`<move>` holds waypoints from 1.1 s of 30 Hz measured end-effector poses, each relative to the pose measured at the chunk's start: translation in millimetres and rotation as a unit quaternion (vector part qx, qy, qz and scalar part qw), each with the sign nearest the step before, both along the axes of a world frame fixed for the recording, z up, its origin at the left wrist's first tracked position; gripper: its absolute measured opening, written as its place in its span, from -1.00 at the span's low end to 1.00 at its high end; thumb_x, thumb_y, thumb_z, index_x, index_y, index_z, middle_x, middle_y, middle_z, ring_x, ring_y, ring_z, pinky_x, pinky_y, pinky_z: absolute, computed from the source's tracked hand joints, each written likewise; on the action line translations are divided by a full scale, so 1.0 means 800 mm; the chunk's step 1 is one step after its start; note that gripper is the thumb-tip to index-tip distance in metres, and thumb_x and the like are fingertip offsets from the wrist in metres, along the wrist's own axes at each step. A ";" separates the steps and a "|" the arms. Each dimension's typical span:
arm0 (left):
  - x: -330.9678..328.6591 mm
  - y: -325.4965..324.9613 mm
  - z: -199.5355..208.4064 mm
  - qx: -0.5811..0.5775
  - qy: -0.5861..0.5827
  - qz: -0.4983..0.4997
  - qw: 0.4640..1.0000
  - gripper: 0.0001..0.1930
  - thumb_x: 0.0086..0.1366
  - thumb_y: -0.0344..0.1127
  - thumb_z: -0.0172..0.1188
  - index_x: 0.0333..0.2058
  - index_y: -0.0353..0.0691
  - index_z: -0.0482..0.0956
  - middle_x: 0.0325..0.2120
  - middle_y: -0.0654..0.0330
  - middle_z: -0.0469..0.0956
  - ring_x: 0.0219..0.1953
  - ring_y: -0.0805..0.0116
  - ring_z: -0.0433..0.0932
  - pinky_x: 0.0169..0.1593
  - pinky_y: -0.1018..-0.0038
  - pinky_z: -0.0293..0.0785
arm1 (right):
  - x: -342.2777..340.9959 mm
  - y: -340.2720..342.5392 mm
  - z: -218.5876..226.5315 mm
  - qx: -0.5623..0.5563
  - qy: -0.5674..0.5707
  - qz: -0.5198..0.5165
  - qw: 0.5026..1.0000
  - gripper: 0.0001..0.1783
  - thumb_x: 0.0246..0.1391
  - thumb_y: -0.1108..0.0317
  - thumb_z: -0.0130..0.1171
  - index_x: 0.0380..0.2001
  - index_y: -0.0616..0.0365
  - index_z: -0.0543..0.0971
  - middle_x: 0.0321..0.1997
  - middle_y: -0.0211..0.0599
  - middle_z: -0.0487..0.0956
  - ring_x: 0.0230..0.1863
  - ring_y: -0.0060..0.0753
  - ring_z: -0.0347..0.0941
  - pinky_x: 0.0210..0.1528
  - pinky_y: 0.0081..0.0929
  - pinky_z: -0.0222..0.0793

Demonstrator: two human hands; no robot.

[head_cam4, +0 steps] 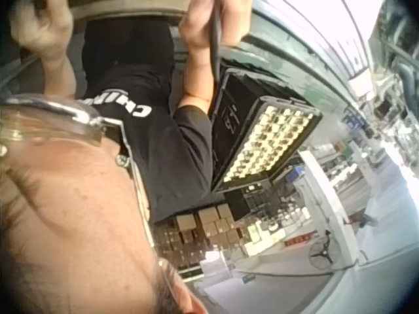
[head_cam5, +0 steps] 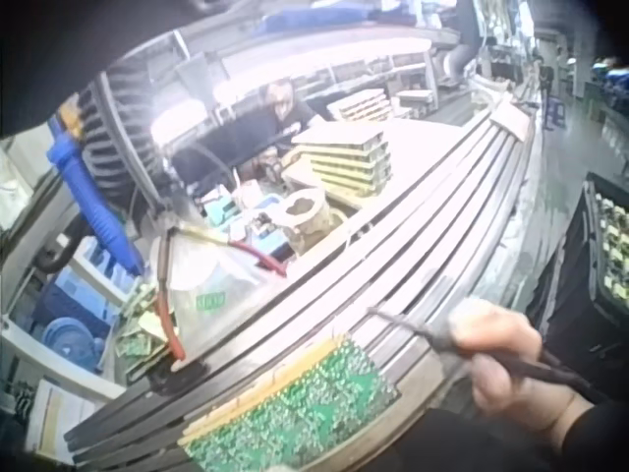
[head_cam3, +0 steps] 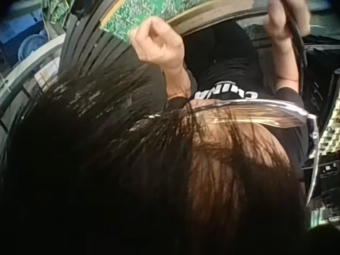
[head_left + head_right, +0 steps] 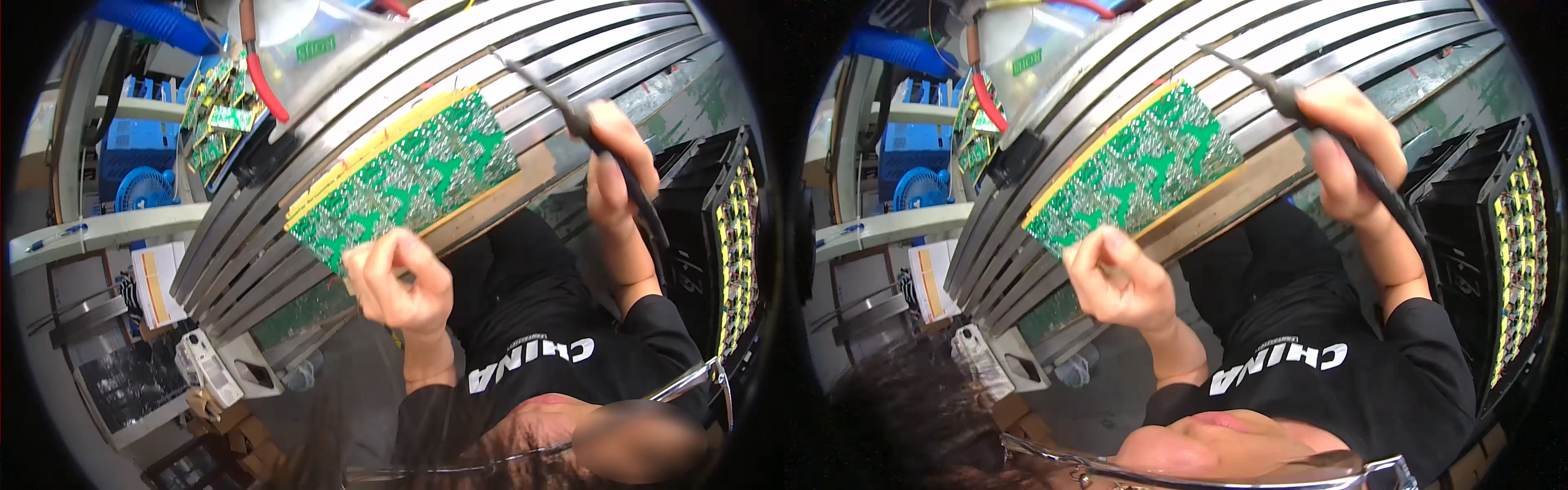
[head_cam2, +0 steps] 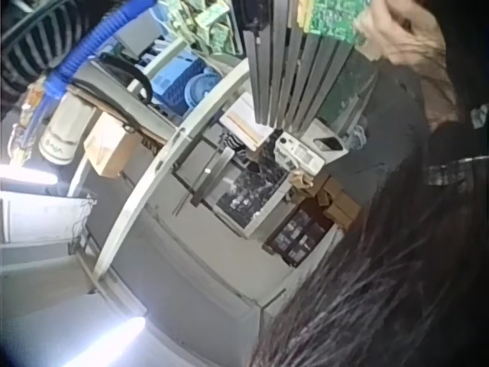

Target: Soldering electronic components onto a printed circuit board at a manual assembly station.

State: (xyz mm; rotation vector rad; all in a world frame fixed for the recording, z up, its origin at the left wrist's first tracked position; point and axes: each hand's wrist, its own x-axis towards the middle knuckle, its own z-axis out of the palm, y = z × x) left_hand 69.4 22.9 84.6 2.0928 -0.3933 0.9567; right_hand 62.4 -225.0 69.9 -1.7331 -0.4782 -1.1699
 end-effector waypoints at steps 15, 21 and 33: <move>0.000 0.002 -0.011 0.090 -0.032 -0.021 0.995 -0.81 0.13 -0.55 0.36 -0.28 -0.16 0.65 -0.45 0.29 0.46 -0.28 0.21 0.52 -0.02 0.22 0.44 | 0.160 -0.045 0.006 -0.105 0.049 -0.146 0.982 -0.64 0.18 0.59 0.03 0.01 0.31 0.65 -0.15 -0.10 0.68 -0.36 -0.40 0.48 -0.24 -0.57 0.39; -0.004 -0.004 -0.024 0.122 -0.036 -0.047 0.991 -0.83 0.12 -0.50 0.35 -0.31 -0.11 0.63 -0.41 0.31 0.52 -0.08 0.10 0.62 0.14 0.07 0.38 | 0.009 -0.004 0.011 0.136 0.067 0.095 0.984 -0.68 0.07 0.46 0.08 -0.15 0.31 0.68 -0.39 -0.21 0.64 -0.42 -0.36 0.44 -0.28 -0.45 0.38; -0.012 -0.011 -0.032 0.126 -0.029 -0.039 0.991 -0.88 0.12 -0.52 0.29 -0.38 -0.12 0.60 -0.34 0.27 0.61 0.06 0.00 0.59 0.28 0.01 0.33 | -0.051 0.011 -0.018 -0.035 0.123 0.151 0.980 -0.70 -0.01 0.38 0.15 -0.24 0.35 0.67 -0.43 -0.14 0.60 -0.47 -0.24 0.38 -0.30 -0.32 0.33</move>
